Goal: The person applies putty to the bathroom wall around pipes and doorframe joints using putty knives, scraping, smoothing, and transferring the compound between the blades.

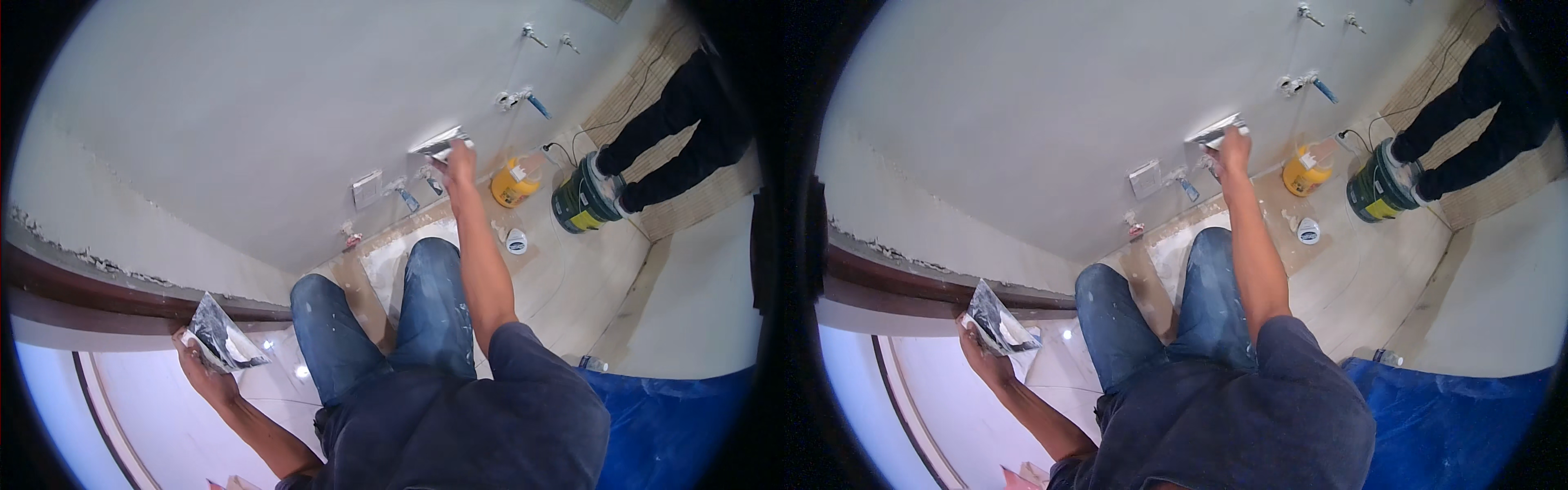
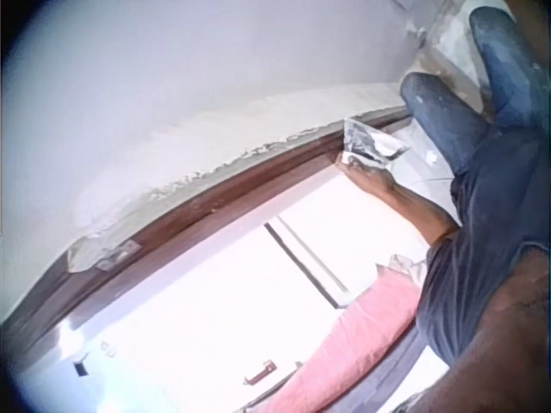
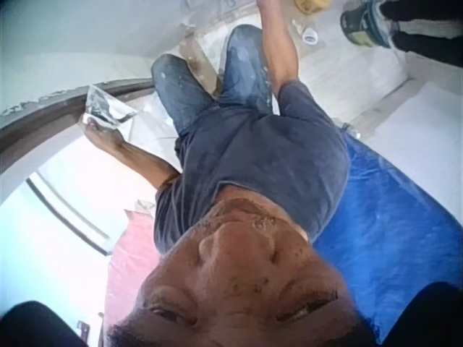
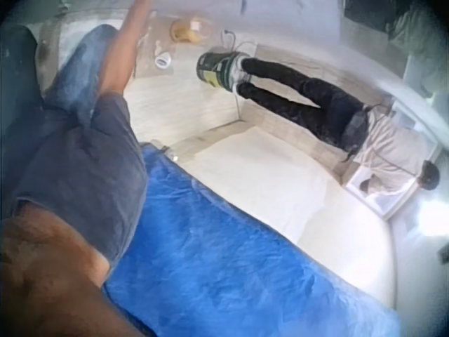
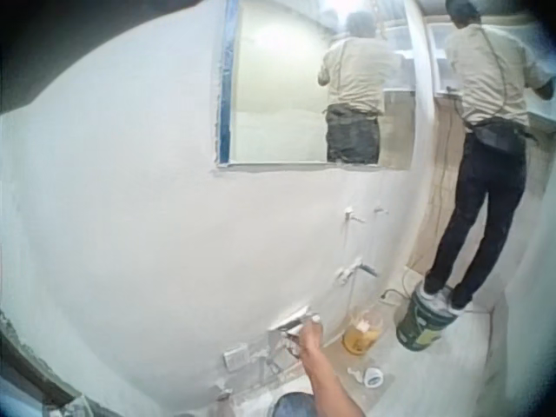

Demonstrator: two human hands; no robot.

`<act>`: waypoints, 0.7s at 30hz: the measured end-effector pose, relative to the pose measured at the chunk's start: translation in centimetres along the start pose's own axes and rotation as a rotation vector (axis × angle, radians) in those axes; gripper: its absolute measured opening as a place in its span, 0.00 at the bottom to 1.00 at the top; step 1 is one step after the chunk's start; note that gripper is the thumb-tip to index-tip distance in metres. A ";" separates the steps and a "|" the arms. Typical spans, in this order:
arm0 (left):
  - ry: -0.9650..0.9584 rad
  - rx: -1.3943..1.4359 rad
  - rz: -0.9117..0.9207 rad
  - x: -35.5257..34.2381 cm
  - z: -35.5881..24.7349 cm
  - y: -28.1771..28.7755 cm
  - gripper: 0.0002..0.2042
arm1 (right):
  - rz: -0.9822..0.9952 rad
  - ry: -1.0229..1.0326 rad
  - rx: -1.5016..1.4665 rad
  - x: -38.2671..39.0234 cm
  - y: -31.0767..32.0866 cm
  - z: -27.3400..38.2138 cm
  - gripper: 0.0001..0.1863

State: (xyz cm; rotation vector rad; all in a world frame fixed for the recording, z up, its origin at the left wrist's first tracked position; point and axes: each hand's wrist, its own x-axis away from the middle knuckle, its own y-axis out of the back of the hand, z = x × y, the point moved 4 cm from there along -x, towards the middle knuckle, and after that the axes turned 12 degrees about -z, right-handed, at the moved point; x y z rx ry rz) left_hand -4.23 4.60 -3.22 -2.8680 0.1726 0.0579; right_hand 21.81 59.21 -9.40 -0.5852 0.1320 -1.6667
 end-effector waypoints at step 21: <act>-0.066 -0.020 0.149 -0.4 0.0 -0.7 0.14 | -0.034 -0.245 0.124 -8.5 4.5 -6.1 0.15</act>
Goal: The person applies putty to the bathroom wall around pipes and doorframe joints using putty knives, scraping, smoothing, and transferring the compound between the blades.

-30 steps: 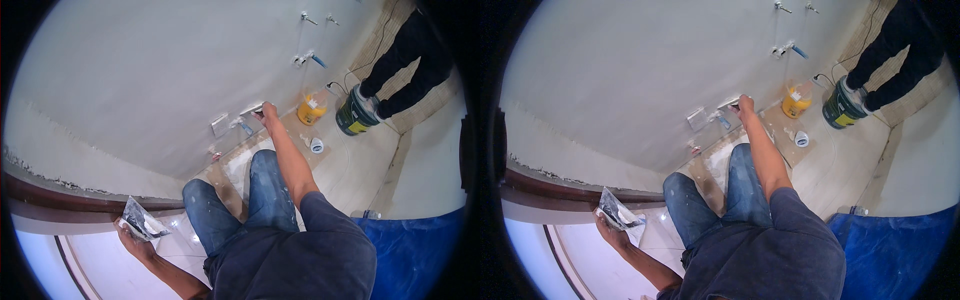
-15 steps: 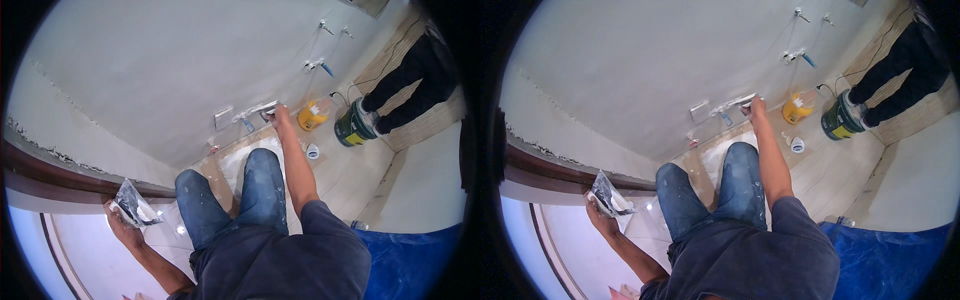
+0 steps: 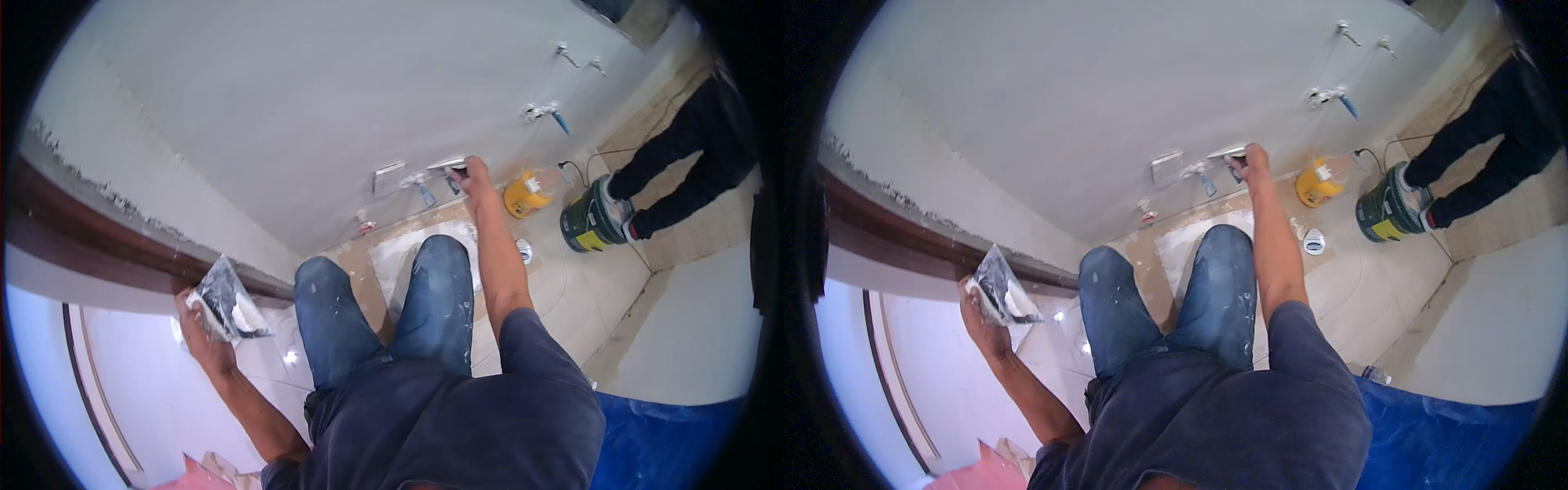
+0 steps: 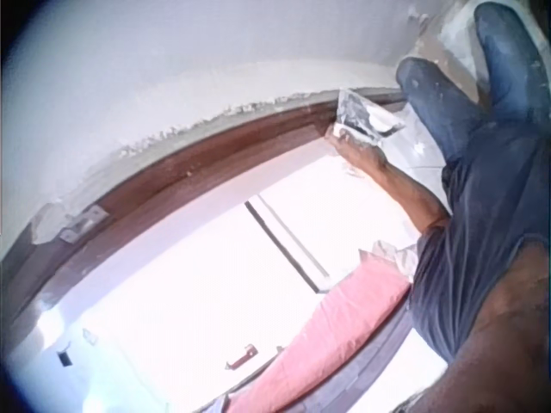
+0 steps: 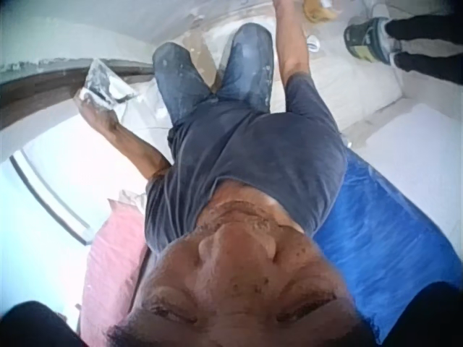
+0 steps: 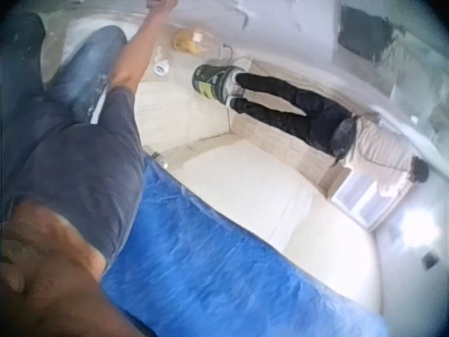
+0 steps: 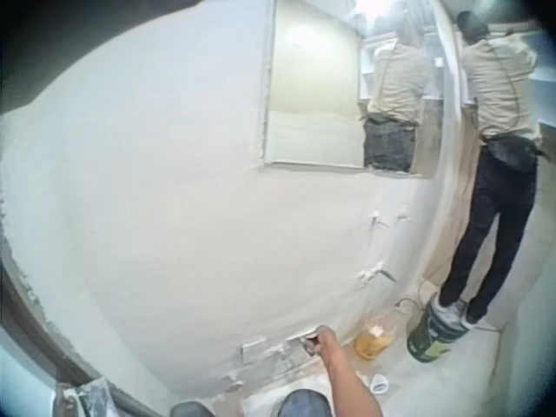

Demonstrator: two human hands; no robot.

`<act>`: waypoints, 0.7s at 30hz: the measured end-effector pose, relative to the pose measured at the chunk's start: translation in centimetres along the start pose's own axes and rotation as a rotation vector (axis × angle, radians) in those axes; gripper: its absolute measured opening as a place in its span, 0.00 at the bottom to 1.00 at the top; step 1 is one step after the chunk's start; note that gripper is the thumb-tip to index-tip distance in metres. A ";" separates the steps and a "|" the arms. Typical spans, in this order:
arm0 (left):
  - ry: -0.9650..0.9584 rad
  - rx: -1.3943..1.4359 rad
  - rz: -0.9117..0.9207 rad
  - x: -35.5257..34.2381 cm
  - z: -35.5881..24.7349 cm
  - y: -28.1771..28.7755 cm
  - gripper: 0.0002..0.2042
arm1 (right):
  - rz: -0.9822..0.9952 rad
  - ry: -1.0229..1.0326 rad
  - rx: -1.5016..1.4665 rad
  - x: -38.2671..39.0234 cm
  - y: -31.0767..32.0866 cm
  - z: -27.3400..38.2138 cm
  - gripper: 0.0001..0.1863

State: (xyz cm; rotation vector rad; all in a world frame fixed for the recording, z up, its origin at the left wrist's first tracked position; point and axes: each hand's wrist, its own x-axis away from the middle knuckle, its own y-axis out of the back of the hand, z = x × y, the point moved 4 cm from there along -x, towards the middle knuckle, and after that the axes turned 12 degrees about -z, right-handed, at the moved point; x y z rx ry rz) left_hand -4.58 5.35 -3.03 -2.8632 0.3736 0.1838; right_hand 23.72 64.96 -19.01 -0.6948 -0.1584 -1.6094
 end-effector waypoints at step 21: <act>0.831 0.380 -0.089 11.8 13.6 -11.3 0.16 | 0.892 0.773 0.402 36.4 3.8 -8.0 0.28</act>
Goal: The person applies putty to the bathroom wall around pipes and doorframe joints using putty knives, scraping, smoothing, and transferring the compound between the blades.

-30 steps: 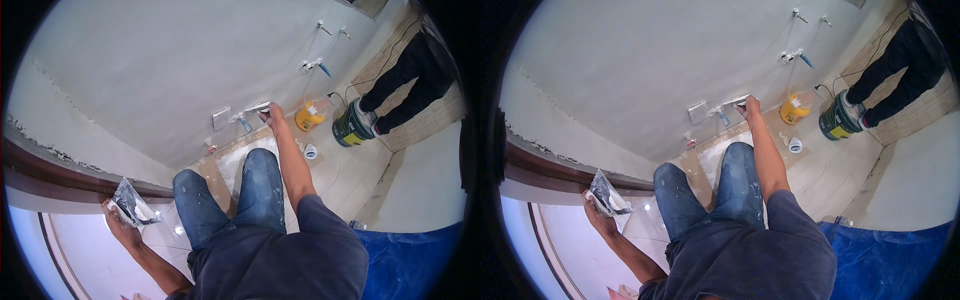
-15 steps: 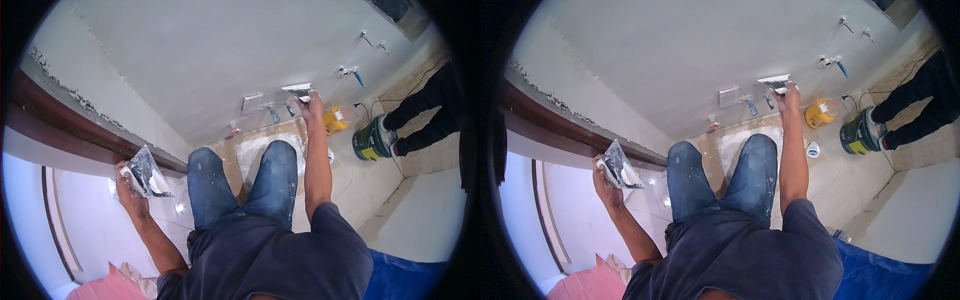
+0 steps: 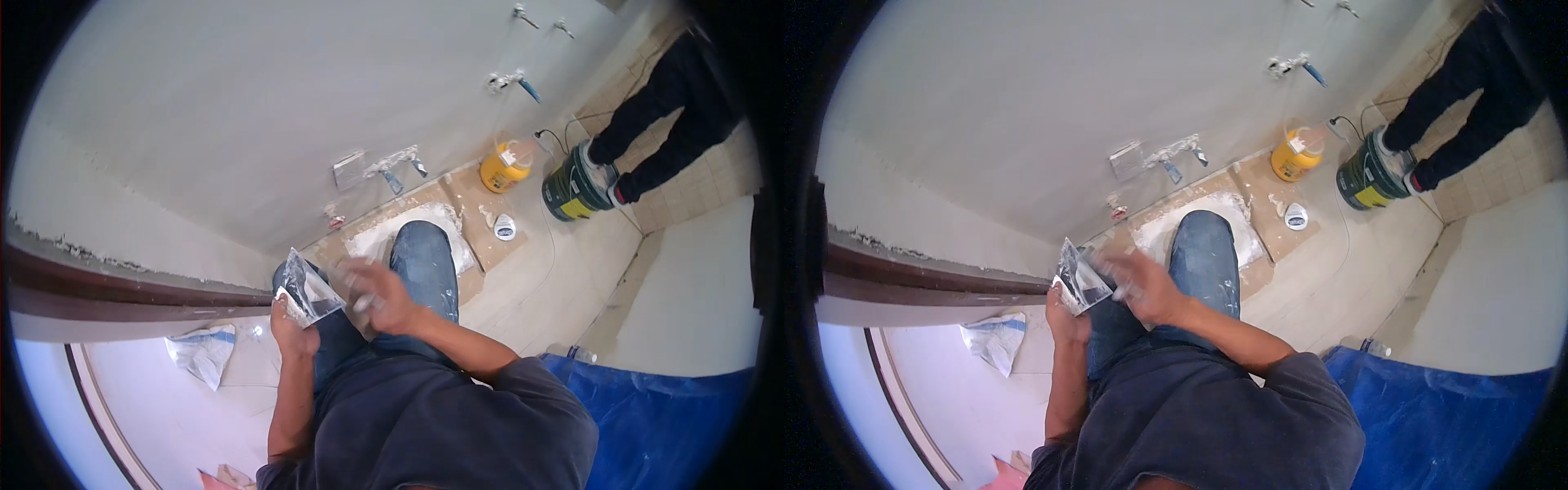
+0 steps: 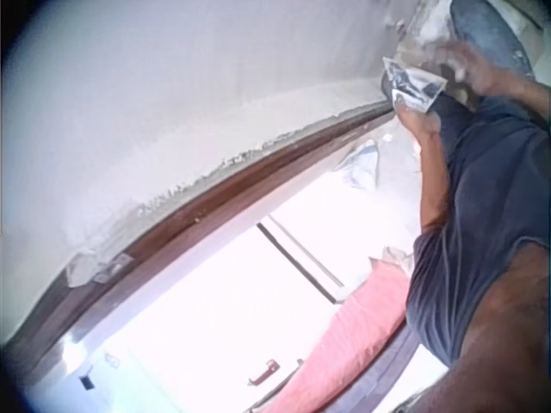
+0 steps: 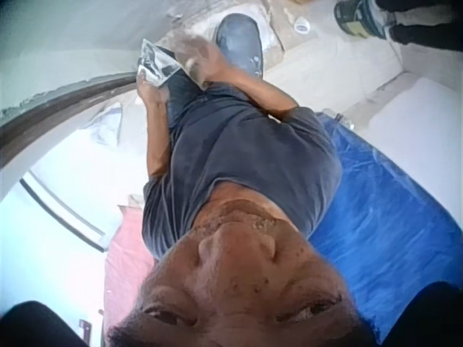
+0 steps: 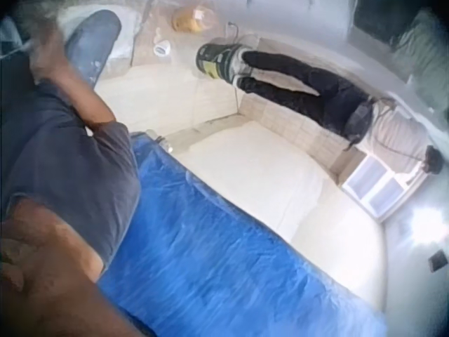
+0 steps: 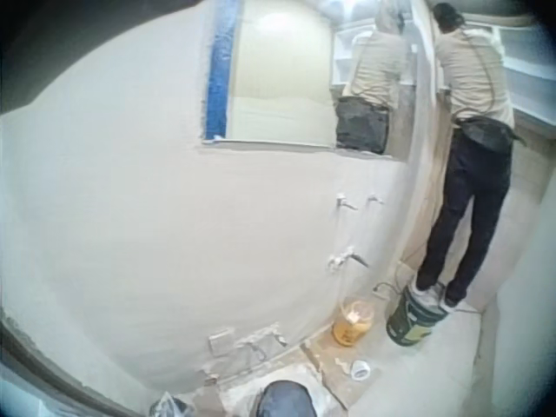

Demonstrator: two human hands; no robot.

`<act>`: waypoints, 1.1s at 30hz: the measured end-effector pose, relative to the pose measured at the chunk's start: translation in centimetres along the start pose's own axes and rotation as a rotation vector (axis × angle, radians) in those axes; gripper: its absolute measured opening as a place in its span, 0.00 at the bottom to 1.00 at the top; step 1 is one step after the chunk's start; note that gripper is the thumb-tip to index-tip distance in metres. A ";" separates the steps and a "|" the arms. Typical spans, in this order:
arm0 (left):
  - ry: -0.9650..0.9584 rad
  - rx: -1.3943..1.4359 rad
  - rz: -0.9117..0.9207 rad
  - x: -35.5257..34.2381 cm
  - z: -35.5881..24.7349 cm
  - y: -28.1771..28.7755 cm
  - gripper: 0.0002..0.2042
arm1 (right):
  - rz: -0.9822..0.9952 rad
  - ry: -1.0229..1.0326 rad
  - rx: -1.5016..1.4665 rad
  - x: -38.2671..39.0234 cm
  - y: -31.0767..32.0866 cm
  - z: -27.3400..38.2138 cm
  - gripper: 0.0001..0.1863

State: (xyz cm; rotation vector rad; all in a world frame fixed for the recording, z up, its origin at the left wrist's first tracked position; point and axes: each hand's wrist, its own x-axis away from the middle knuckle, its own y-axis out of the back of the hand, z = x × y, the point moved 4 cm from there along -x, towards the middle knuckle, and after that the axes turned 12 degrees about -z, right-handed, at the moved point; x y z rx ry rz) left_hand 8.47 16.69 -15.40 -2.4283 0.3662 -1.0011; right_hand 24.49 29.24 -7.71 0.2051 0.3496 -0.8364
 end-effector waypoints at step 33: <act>0.000 -0.134 0.062 -0.1 -2.5 2.7 0.23 | -0.233 -0.856 -1.167 4.7 0.3 -9.7 0.34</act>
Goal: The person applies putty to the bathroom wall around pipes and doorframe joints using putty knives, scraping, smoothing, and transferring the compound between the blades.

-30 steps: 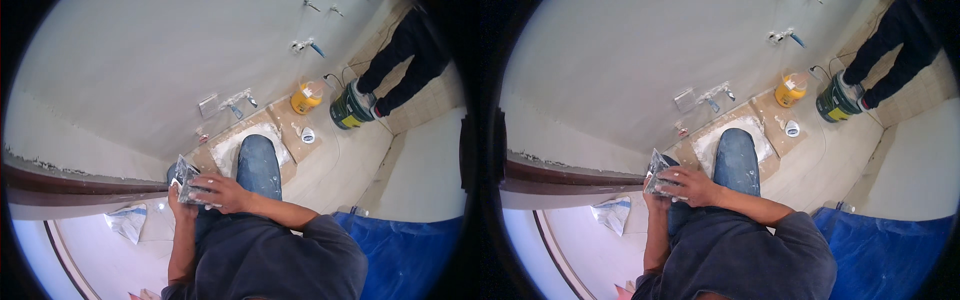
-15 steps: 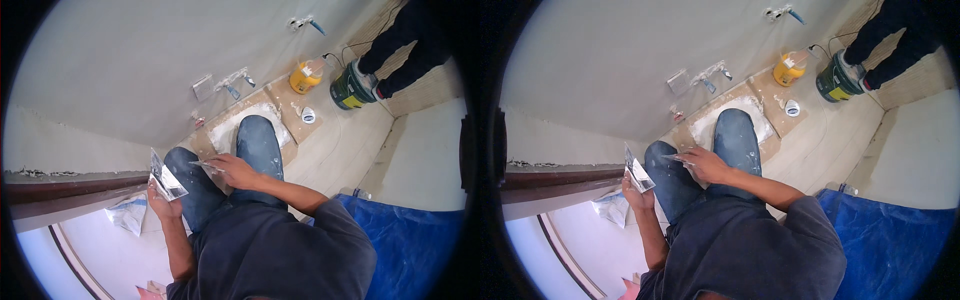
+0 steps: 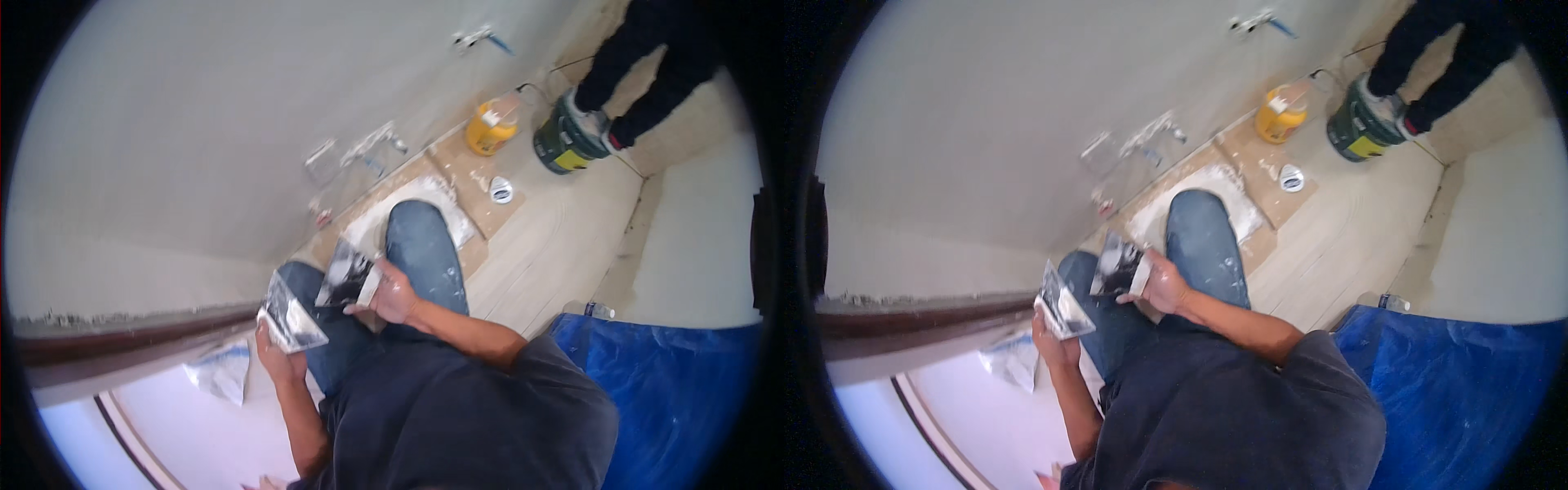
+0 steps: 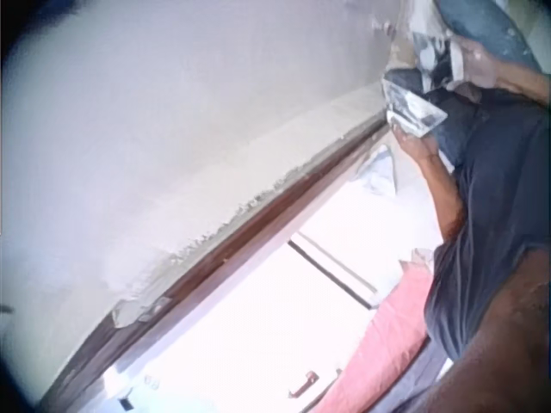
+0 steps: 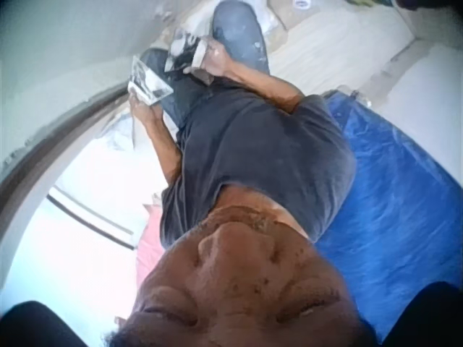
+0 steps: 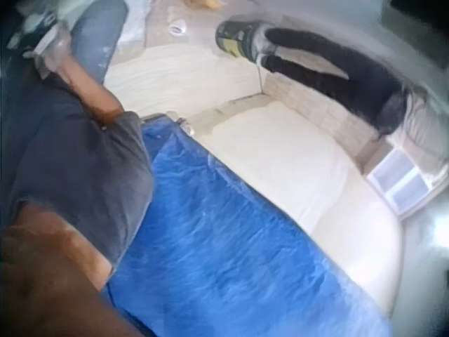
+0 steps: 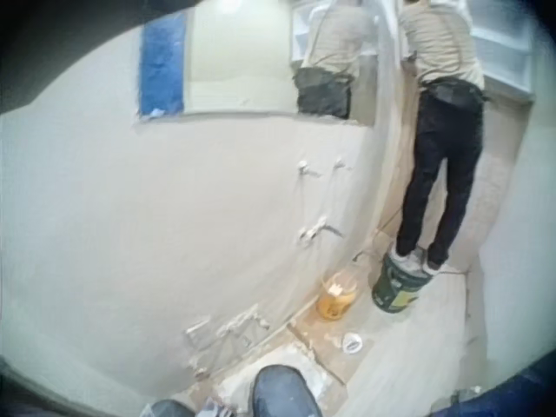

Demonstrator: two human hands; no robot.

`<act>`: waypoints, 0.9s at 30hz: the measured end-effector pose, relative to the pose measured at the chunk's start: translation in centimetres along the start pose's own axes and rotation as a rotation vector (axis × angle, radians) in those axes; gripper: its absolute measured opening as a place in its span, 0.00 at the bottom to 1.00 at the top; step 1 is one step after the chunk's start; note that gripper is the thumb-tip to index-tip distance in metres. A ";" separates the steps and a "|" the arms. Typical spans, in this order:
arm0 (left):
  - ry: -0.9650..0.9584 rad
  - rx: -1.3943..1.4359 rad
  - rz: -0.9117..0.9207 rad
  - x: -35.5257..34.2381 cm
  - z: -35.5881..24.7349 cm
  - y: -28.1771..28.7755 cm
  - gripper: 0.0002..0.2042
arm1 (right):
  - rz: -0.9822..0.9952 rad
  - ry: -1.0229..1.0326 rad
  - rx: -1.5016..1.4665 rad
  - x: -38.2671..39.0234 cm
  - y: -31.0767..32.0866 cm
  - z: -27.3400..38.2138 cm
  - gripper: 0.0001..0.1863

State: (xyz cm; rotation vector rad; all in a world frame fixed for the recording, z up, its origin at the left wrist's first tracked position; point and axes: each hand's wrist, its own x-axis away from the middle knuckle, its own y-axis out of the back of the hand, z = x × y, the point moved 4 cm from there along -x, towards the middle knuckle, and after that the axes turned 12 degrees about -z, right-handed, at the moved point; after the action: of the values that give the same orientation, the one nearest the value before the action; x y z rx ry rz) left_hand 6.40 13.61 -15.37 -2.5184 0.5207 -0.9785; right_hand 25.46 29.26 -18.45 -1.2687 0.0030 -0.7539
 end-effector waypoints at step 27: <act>-0.028 0.022 0.185 -0.5 -2.0 -1.0 0.23 | -0.001 -0.020 0.073 -8.0 6.9 7.8 0.32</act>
State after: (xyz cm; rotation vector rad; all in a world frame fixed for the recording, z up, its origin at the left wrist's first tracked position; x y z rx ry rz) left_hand 4.88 14.28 -13.85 -2.4102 0.7159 -0.8740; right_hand 26.01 40.68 -24.96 -1.2067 -0.0405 -0.7359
